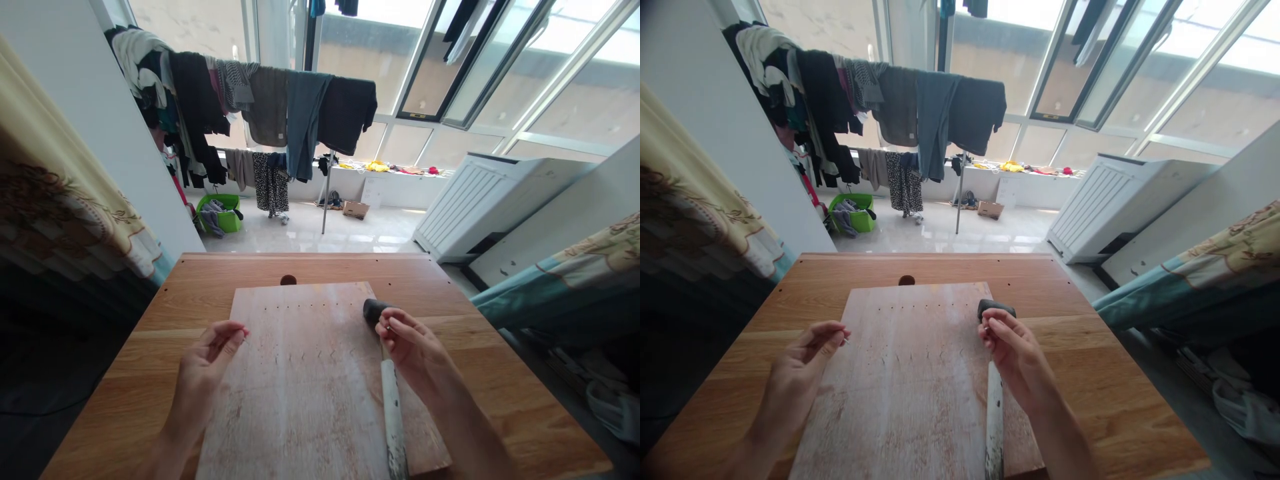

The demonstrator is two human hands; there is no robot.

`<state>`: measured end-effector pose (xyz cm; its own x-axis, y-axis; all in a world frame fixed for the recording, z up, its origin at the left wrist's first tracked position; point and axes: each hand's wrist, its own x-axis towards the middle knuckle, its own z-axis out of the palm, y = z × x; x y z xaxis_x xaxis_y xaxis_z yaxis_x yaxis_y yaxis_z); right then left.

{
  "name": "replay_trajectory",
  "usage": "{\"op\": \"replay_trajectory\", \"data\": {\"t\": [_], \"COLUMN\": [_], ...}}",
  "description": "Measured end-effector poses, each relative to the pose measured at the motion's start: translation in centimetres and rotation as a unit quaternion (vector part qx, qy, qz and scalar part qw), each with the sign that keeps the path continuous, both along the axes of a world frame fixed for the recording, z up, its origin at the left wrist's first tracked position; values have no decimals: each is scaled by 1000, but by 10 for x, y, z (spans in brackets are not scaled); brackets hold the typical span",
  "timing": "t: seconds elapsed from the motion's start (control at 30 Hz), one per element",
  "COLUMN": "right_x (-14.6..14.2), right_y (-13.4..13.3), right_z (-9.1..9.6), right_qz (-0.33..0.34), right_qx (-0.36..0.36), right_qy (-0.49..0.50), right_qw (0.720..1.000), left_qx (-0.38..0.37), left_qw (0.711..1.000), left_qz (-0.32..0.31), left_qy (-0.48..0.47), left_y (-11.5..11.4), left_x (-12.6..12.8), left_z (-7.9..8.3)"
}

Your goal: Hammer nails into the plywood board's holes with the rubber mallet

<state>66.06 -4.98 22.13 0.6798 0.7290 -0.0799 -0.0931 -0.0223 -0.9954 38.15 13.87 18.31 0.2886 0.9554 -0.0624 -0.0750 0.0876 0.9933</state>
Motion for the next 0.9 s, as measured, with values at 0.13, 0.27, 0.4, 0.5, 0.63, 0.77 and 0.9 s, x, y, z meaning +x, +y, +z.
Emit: {"op": "replay_trajectory", "data": {"t": [0.13,0.27,0.4,0.5,0.63,0.77,0.9], "right_x": [-16,-18,-14,-16,-22,-24,-21], "right_y": [-2,-5,-7,-5,0,3,3], "right_z": [-13,-14,-18,-28,-41,-44,-45], "right_qz": [-3,42,78,88,120,136,134], "right_qx": [-3,-71,-163,-219,-262,-284,-284], "right_qy": [40,-25,-205,-332,-439,-503,-531], "right_qw": [999,996,962,913,851,804,787], "left_qx": [-240,-198,46,192,256,294,328], "left_qw": [967,977,969,921,897,891,884], "left_qz": [-14,-75,-151,-200,-227,-219,-208], "left_qy": [-83,-16,189,274,279,267,262], "left_y": [3,-4,-12,-17,-19,-17,-16], "left_x": [0,-4,2,9,15,16,16], "left_z": [9,-2,-12,-15,-20,-29,-38]}}
